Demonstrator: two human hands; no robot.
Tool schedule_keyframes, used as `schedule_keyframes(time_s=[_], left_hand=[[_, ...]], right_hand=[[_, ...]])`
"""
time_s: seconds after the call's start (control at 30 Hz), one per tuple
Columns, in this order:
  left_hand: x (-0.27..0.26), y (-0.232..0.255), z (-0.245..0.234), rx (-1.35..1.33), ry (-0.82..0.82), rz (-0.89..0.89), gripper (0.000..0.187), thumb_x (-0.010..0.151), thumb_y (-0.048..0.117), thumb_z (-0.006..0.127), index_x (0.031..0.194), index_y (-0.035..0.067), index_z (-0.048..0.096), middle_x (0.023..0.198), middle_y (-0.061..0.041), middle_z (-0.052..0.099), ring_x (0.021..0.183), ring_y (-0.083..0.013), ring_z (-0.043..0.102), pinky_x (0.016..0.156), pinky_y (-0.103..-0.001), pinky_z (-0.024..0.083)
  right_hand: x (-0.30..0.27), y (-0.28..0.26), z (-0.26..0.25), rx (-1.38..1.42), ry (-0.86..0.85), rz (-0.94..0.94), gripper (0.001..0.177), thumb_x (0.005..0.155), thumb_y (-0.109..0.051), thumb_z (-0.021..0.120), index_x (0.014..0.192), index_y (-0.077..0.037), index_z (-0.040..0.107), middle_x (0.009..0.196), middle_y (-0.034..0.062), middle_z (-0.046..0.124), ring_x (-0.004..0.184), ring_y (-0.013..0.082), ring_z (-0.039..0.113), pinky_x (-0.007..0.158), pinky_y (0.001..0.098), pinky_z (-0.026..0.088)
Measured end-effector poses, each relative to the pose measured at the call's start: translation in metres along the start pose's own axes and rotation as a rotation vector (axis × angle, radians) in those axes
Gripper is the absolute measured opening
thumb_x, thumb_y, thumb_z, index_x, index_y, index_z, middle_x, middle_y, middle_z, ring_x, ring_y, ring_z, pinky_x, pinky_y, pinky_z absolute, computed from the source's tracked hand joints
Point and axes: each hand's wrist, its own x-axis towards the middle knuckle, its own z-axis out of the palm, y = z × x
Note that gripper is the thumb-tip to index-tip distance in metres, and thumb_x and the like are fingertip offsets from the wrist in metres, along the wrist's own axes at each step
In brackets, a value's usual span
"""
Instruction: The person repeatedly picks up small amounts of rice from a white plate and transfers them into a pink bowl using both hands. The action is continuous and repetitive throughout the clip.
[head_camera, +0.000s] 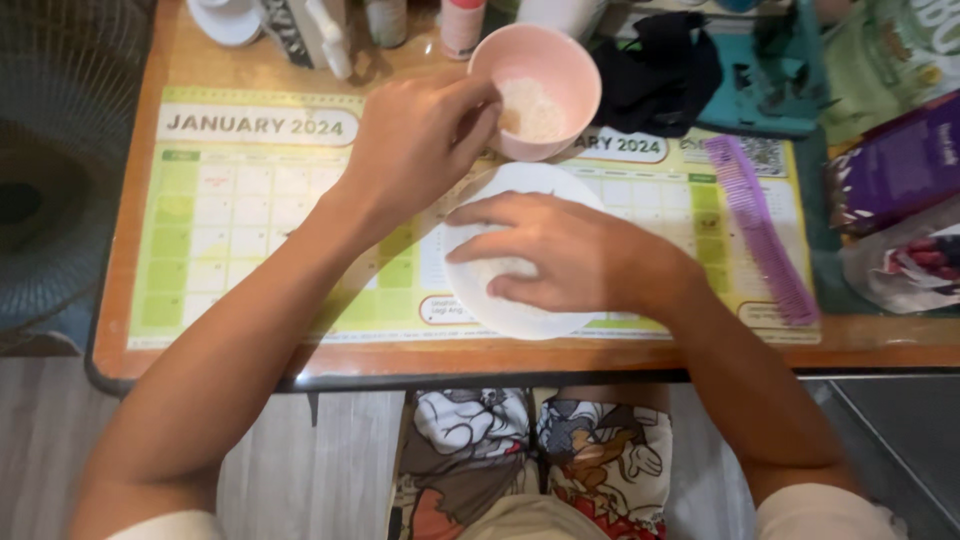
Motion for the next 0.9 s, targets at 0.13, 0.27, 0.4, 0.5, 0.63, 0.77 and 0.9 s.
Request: schedule_keyframes(time_s=[0.13,0.27,0.4,0.5,0.63,0.77,0.9], left_hand=[[0.003,0.004,-0.001,0.005,-0.009,-0.005,0.008,0.097,0.011,0.071,0.099,0.003,0.071,0.089,-0.015,0.071,0.081,-0.0369,0.068,0.071,-0.046,0.052],[0.003,0.007,-0.003,0.015,-0.019,-0.006,0.008,0.097,0.011,0.071,0.100,0.004,0.071,0.090,-0.014,0.072,0.082,-0.0358,0.069,0.070,-0.045,0.052],[0.003,0.010,-0.004,0.009,-0.061,-0.071,0.008,0.097,0.011,0.070,0.100,0.005,0.073,0.088,-0.013,0.072,0.077,-0.0339,0.069,0.065,-0.044,0.051],[0.004,0.011,-0.004,0.024,-0.044,-0.044,0.007,0.097,0.011,0.070,0.100,0.005,0.073,0.089,-0.013,0.072,0.077,-0.0334,0.069,0.066,-0.044,0.051],[0.004,0.010,-0.004,0.015,-0.054,-0.059,0.007,0.097,0.011,0.070,0.100,0.005,0.074,0.089,-0.012,0.073,0.075,-0.0325,0.069,0.065,-0.043,0.051],[0.003,0.009,-0.003,0.000,-0.042,-0.054,0.007,0.096,0.011,0.071,0.099,0.005,0.074,0.090,-0.012,0.073,0.074,-0.0314,0.070,0.066,-0.043,0.052],[0.003,0.007,-0.003,0.005,-0.041,-0.037,0.007,0.096,0.010,0.071,0.099,0.004,0.074,0.091,-0.012,0.074,0.076,-0.0326,0.070,0.065,-0.043,0.053]], right_hand=[[0.000,0.001,-0.001,-0.010,-0.026,0.000,0.040,0.083,-0.019,0.076,0.122,-0.012,0.071,0.139,0.0123,0.061,0.126,0.0318,0.059,0.103,0.0425,0.047],[-0.003,0.000,-0.001,-0.001,-0.074,0.109,0.030,0.083,-0.018,0.074,0.113,-0.012,0.072,0.127,0.0075,0.065,0.116,0.0294,0.063,0.093,0.0431,0.050],[-0.003,0.002,-0.001,-0.060,-0.071,0.120,0.017,0.086,-0.017,0.070,0.102,-0.010,0.070,0.112,0.0057,0.067,0.109,0.0290,0.064,0.088,0.0435,0.051],[-0.004,0.003,-0.002,-0.050,-0.037,0.098,0.009,0.090,-0.014,0.066,0.094,-0.007,0.067,0.102,0.0079,0.066,0.104,0.0302,0.065,0.084,0.0432,0.052],[-0.004,0.004,0.000,-0.184,-0.047,0.081,0.006,0.085,-0.011,0.063,0.087,-0.006,0.065,0.096,0.0088,0.065,0.102,0.0299,0.065,0.083,0.0411,0.053],[-0.005,0.008,0.000,-0.146,-0.014,0.091,0.008,0.090,-0.012,0.061,0.087,-0.006,0.064,0.093,0.0090,0.064,0.097,0.0303,0.065,0.082,0.0417,0.053],[-0.007,0.013,-0.003,-0.081,0.037,0.107,0.012,0.094,-0.016,0.061,0.092,-0.006,0.068,0.094,0.0103,0.065,0.095,0.0315,0.065,0.083,0.0424,0.052]])
